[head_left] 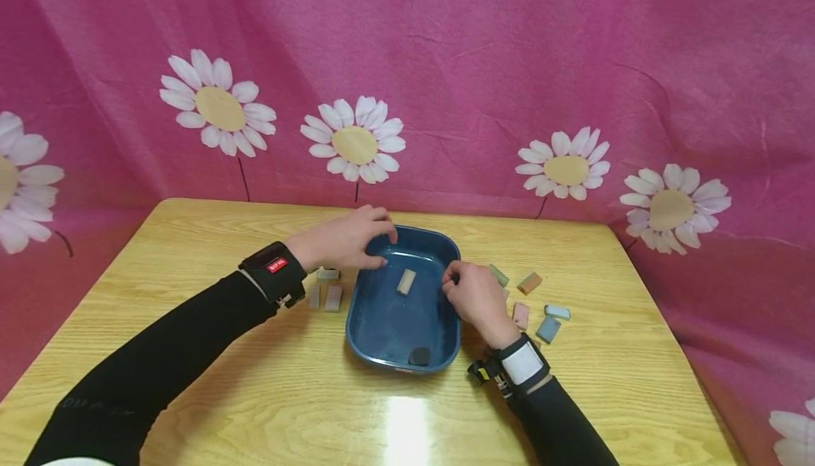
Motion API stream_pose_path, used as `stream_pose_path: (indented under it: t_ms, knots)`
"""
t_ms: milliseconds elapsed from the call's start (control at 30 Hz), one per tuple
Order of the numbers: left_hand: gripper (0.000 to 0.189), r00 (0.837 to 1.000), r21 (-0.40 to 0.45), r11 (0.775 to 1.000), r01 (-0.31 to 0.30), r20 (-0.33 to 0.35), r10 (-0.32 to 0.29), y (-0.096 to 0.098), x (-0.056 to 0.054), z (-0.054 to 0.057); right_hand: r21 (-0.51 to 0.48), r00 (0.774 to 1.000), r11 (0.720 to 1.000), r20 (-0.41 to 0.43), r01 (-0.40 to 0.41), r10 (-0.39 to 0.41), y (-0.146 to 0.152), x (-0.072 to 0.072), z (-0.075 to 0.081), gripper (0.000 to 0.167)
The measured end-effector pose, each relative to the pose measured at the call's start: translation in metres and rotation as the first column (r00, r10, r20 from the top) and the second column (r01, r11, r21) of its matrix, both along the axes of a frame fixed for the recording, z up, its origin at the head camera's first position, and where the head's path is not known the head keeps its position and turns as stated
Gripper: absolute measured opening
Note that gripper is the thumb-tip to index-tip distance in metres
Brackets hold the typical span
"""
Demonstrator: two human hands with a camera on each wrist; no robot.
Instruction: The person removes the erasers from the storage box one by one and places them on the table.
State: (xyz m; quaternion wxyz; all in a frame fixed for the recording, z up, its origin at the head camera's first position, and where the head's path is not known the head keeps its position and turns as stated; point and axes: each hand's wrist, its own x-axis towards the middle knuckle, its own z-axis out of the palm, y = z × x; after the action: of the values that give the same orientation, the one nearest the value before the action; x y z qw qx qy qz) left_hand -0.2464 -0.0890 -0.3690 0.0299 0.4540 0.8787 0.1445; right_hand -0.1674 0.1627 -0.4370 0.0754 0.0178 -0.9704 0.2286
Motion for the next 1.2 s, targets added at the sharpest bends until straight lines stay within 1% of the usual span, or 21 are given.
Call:
stream_pose_path:
  t_ms: [67,133,233,333,500,567,733,800,867,1033,1200]
  knots:
    - [0.037,0.998,-0.034,0.998,0.054,-0.01,-0.054,0.012,0.005,-0.001,0.001,1.0,1.0,0.0,-0.002,0.002,0.001,0.0,0.0,0.01]
    - [0.039,0.995,-0.092,0.992,0.089,-0.032,-0.093,0.021,0.007,-0.005,0.002,1.0,1.0,0.0,-0.006,0.006,0.002,0.0,0.0,0.01]
    - [0.043,0.989,-0.187,0.975,0.12,-0.063,-0.133,0.033,0.009,-0.012,0.003,1.0,1.0,0.003,-0.009,0.009,0.002,0.0,0.0,0.011]
    - [0.047,0.986,-0.261,0.956,0.131,-0.062,-0.152,0.041,0.01,-0.019,0.004,1.0,1.0,0.005,-0.009,0.009,0.002,0.0,-0.001,0.011]
    - [0.044,0.99,-0.31,0.941,0.138,0.021,-0.139,0.055,0.012,-0.027,-0.003,1.0,1.0,0.012,-0.009,0.01,0.001,-0.001,-0.002,0.011]
    - [0.041,0.991,-0.321,0.938,0.131,0.044,-0.123,0.06,0.013,-0.029,-0.006,1.0,1.0,0.008,-0.011,0.011,0.002,-0.001,-0.002,0.011]
    - [0.04,0.993,-0.37,0.923,0.109,0.083,-0.084,0.068,0.012,-0.034,-0.003,1.0,1.0,-0.004,-0.016,0.016,0.002,0.0,-0.003,0.011]
    - [0.038,0.993,-0.383,0.917,0.109,0.091,-0.081,0.069,0.012,-0.037,-0.002,1.0,1.0,-0.003,-0.019,0.019,0.002,0.0,-0.003,0.011]
    - [0.032,0.992,-0.376,0.919,0.115,0.098,-0.084,0.07,0.011,-0.04,0.001,1.0,1.0,-0.002,-0.02,0.02,0.002,-0.001,-0.003,0.012]
    - [0.015,0.987,-0.318,0.938,0.138,0.118,-0.105,0.07,0.011,-0.043,0.006,1.0,1.0,-0.011,-0.016,0.016,0.002,-0.002,-0.003,0.012]
    - [0.014,0.985,-0.283,0.949,0.139,0.137,-0.104,0.07,0.011,-0.044,0.007,1.0,1.0,-0.015,-0.012,0.012,0.002,-0.002,-0.003,0.012]
